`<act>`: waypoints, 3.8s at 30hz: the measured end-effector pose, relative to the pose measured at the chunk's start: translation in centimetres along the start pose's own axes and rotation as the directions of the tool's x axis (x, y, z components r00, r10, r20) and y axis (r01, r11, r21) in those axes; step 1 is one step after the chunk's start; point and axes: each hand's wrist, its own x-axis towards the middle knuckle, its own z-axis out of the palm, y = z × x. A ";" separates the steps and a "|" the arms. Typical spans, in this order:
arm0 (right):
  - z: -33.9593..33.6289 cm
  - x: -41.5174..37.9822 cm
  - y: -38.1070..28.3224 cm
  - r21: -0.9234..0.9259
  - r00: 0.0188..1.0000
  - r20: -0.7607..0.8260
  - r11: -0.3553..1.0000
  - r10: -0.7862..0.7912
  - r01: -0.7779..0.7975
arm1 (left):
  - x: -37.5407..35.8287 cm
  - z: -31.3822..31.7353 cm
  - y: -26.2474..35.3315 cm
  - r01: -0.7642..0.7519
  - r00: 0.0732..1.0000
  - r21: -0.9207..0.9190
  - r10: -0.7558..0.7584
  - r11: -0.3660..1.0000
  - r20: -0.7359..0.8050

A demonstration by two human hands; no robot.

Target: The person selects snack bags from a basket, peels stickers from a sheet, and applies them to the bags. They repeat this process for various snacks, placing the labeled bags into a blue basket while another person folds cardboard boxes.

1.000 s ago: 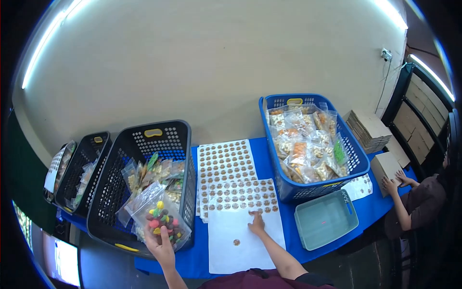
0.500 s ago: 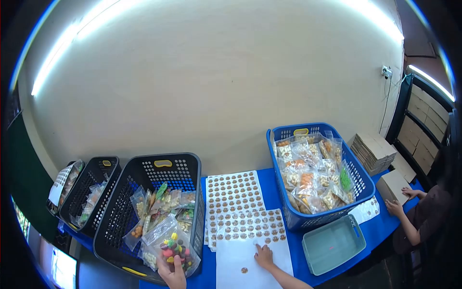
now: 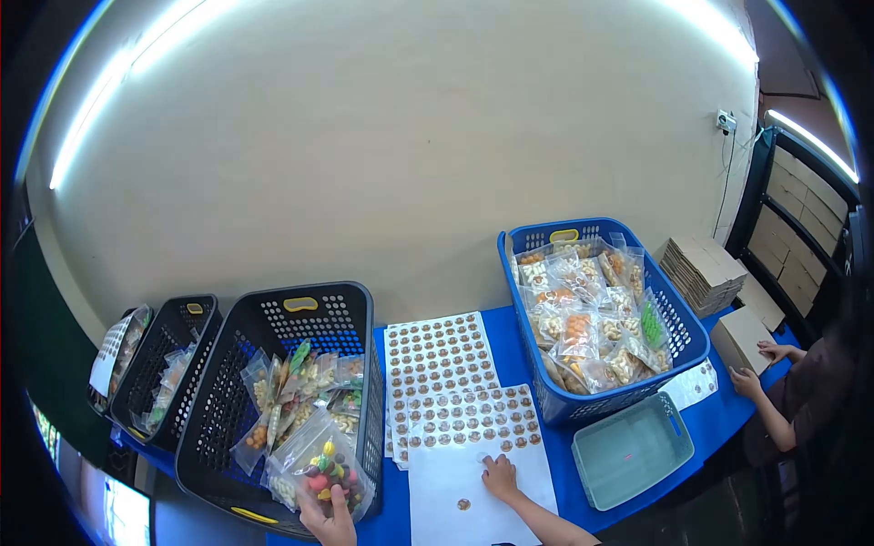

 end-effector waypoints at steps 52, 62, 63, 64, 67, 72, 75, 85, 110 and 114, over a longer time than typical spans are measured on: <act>-28.3 -7.3 -12.1 0.955 0.991 -0.099 0.289 0.093 0.068 | -5.4 11.0 2.5 0.716 0.503 -0.365 -0.077 0.595 0.861; -27.1 -9.1 -12.1 0.859 0.967 -0.244 0.480 0.079 0.178 | -7.1 10.3 3.5 0.682 0.562 -0.406 -0.082 0.608 0.823; -27.4 -9.3 -12.2 0.849 0.962 -0.255 0.499 0.094 0.176 | -7.3 10.1 3.4 0.688 0.553 -0.390 -0.094 0.612 0.828; -27.5 -9.5 -12.4 0.839 0.958 -0.267 0.515 0.108 0.175 | -7.4 9.8 3.2 0.692 0.543 -0.373 -0.105 0.618 0.833; -26.6 -10.2 -12.0 0.833 0.957 -0.271 0.523 0.105 0.179 | -7.9 9.4 3.0 0.711 0.529 -0.387 -0.083 0.587 0.845; -26.4 -11.1 -12.7 0.974 0.982 -0.098 0.218 0.161 0.061 | -8.3 8.7 3.2 0.727 0.522 -0.376 -0.107 0.574 0.846; -26.7 -11.6 -12.9 0.989 0.987 -0.088 0.126 0.138 0.070 | -8.7 8.3 2.9 0.726 0.536 -0.392 -0.109 0.565 0.837; -25.4 -12.4 -11.7 0.895 0.960 -0.241 0.416 0.143 0.163 | -10.1 7.9 3.2 0.725 0.514 -0.353 -0.124 0.591 0.849; -29.9 -12.9 -2.0 0.578 0.846 -0.515 0.783 0.134 0.229 | -16.1 16.4 8.4 0.745 0.427 -0.264 -0.135 0.612 0.894; -29.6 -12.2 0.6 0.911 0.924 -0.310 0.347 0.224 0.222 | -17.0 18.3 9.7 0.774 0.444 -0.306 -0.129 0.554 0.887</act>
